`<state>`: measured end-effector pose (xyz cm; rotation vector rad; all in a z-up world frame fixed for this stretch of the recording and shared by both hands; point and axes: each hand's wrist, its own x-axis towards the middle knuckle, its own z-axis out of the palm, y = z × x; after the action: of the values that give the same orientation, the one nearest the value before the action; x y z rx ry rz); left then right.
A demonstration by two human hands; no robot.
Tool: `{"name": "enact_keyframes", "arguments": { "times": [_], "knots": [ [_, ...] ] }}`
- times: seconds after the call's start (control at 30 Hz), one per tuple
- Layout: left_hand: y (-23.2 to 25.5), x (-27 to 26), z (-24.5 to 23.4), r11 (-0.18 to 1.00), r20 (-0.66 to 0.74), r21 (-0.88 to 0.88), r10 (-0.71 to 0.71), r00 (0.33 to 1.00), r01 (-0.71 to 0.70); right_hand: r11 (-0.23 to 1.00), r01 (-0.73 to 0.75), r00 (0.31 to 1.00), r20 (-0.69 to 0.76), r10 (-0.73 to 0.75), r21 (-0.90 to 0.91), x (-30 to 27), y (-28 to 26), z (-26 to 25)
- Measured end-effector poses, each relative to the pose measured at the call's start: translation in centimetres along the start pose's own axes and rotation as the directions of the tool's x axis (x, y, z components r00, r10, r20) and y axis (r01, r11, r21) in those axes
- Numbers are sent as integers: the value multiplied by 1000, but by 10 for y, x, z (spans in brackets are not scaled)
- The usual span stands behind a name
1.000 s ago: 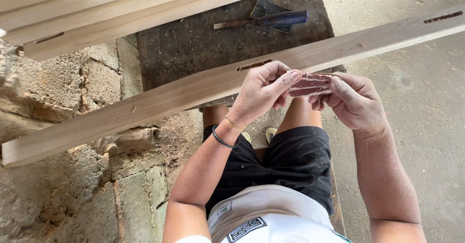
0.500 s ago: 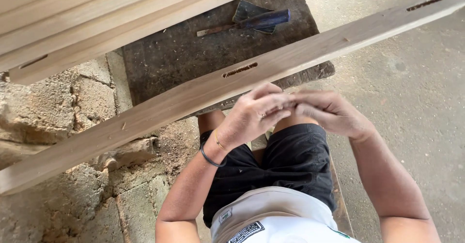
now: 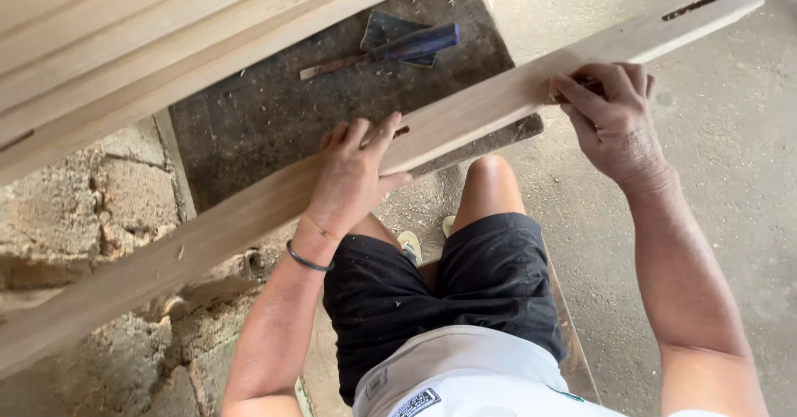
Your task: The person uses a chisel to carve and smooth the surface of a long wooden plank resting on a workbench. They then use a piece of sandpaper to sand the plank's surface.
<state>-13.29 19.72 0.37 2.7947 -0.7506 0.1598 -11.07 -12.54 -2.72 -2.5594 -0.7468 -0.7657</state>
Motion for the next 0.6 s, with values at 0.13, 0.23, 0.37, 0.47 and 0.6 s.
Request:
{"name": "enact_keyframes", "arguments": {
  "times": [0.13,0.23,0.37,0.47,0.6],
  "knots": [
    [5,-1,-7,992,-64,53,115,991,-111,1000,-31,998,52,31,-3,-4,-9,-8],
    [7,-3,-7,988,-104,78,141,985,-133,995,-80,992,99,75,51,-6,-8,-16],
    [6,-6,-6,986,-119,98,145,982,-134,945,-310,900,353,257,102,5,6,-39],
    [7,-4,-9,987,-119,84,144,982,-135,867,-458,840,416,349,196,13,21,-54],
    [9,-3,-11,993,-106,41,119,987,-115,610,-605,793,458,401,512,15,20,-64]
  ]
}}
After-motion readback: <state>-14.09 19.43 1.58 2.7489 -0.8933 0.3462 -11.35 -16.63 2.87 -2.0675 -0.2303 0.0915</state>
